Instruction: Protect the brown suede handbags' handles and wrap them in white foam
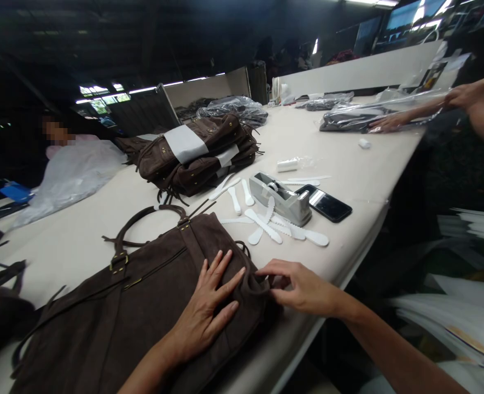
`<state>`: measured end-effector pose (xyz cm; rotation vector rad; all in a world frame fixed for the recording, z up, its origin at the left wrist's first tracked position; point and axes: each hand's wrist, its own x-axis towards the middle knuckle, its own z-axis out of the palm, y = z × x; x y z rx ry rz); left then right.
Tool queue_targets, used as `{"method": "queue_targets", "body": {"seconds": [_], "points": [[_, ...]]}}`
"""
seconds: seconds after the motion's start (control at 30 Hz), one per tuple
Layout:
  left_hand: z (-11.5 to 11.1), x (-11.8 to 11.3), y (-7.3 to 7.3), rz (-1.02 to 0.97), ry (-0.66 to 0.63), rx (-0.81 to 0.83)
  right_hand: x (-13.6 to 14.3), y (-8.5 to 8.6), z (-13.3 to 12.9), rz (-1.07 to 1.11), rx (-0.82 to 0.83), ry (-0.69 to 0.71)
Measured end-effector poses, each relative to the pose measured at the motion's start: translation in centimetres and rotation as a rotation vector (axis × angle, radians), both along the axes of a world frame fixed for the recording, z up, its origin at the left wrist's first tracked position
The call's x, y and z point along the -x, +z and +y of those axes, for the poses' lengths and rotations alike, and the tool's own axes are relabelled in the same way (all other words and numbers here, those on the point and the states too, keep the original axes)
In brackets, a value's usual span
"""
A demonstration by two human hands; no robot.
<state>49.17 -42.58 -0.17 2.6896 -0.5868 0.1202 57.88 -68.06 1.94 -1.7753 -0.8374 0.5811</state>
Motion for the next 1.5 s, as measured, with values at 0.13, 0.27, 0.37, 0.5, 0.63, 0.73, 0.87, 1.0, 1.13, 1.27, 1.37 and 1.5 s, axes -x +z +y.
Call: {"method": "queue_targets", "body": {"seconds": [0.13, 0.27, 0.37, 0.5, 0.63, 0.73, 0.87, 1.0, 1.13, 1.27, 1.37, 1.5], "points": [[-0.1, 0.2, 0.4, 0.025, 0.008, 0.02, 0.2, -1.7, 1.2, 0.051, -0.075, -0.017], [-0.8, 0.5, 0.8, 0.017, -0.03, -0.01, -0.9, -2.5, 3.2, 0.134, -0.034, -0.182], [-1.5, 0.6, 1.1, 0.034, -0.083, -0.061, -0.9, -2.4, 3.9, 0.068, 0.07, -0.316], [-1.8, 0.8, 1.3, 0.069, -0.108, -0.11, -0.4, -2.5, 3.6, 0.022, 0.185, -0.418], [-1.9, 1.0, 1.6, 0.079, -0.126, -0.147, -0.7, -2.4, 2.0, 0.164, 0.161, -0.264], [-2.0, 1.2, 1.6, 0.093, -0.124, -0.17, -0.2, -1.2, 1.2, 0.316, 0.042, -0.264], [-2.2, 1.3, 1.4, 0.09, -0.111, -0.177, 2.4, 0.5, 2.8, -0.179, -0.01, -0.387], [-2.4, 1.5, 1.5, 0.08, -0.12, -0.141, 4.0, -1.7, 5.2, -0.531, 0.12, -0.27], [-2.1, 2.1, 1.6, 0.041, -0.12, -0.112, 4.4, -5.0, 4.6, -0.702, 0.282, -0.293], [-1.1, 2.5, -0.1, -0.108, -0.088, -0.064, 5.0, -5.9, 3.9, -0.863, 0.281, -0.475], [-0.5, 1.9, -1.9, -0.322, -0.18, -0.107, 5.3, -6.0, 4.4, -0.862, 0.242, -0.642], [-0.8, 2.1, -1.5, -0.289, -0.191, -0.165, 5.1, -6.6, 5.0, -0.775, 0.243, -0.772]]}}
